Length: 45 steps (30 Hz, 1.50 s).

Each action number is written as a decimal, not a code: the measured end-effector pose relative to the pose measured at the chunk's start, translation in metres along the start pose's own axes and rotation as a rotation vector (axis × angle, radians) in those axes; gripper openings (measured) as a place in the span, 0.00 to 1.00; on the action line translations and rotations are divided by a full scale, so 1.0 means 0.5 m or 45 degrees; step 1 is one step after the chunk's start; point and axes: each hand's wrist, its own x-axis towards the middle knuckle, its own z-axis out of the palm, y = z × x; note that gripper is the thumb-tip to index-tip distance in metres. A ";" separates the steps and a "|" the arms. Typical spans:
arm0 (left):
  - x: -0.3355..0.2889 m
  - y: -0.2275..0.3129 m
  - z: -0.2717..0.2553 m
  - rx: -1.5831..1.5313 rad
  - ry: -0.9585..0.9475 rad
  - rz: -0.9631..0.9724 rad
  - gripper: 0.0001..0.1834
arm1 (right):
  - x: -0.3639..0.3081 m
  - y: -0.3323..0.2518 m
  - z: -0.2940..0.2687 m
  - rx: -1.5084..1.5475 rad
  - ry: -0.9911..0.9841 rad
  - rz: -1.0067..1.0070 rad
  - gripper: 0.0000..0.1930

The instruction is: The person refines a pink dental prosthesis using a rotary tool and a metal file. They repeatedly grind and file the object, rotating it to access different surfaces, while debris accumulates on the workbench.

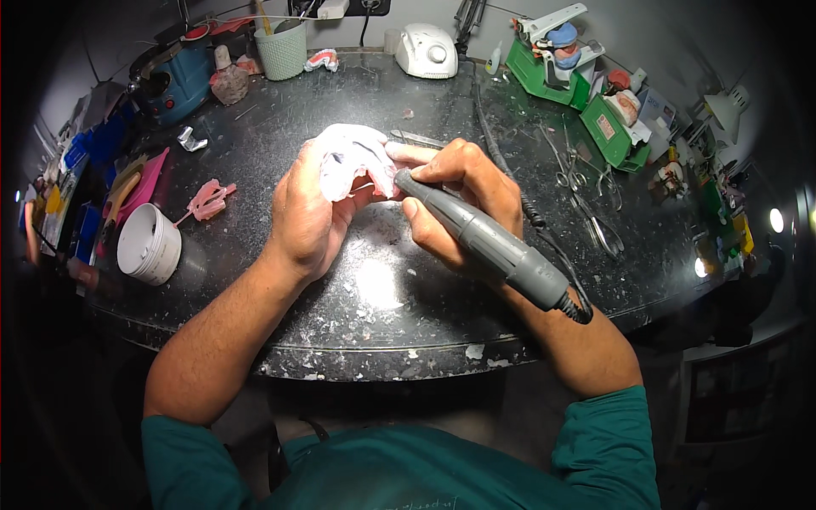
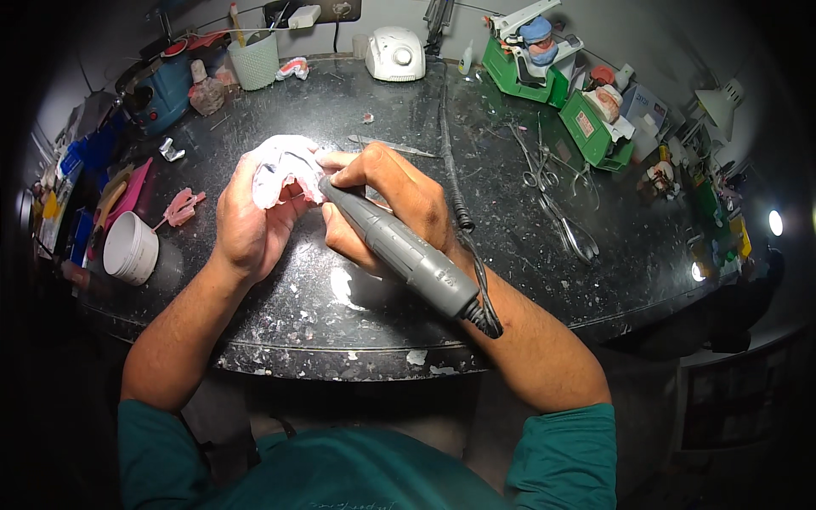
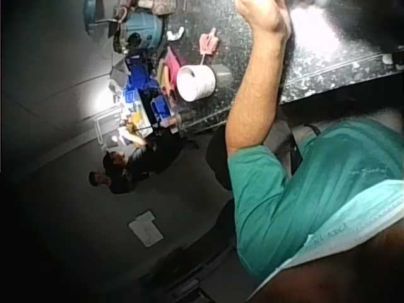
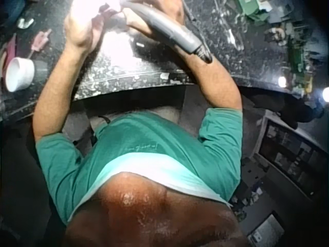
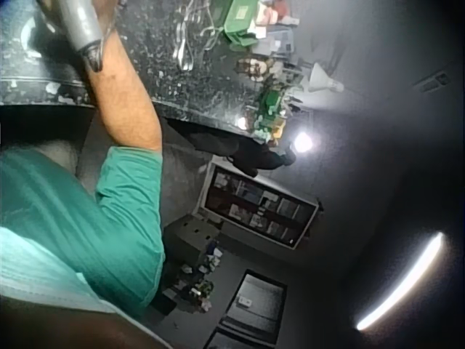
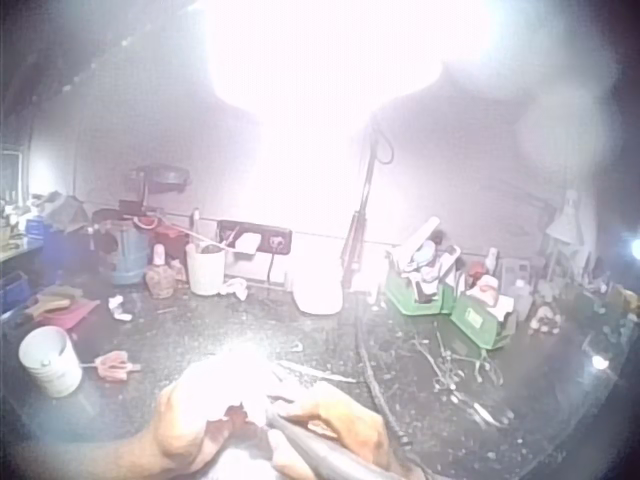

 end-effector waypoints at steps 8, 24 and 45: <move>-0.005 -0.006 0.023 0.022 0.182 0.010 0.23 | 0.001 0.010 0.011 -0.078 0.014 -0.047 0.15; 0.000 -0.003 0.001 0.007 -0.003 0.024 0.24 | 0.003 0.005 0.006 -0.006 0.035 -0.047 0.15; -0.009 -0.014 0.010 -0.017 0.118 -0.020 0.21 | -0.001 0.017 0.017 -0.043 0.106 -0.023 0.17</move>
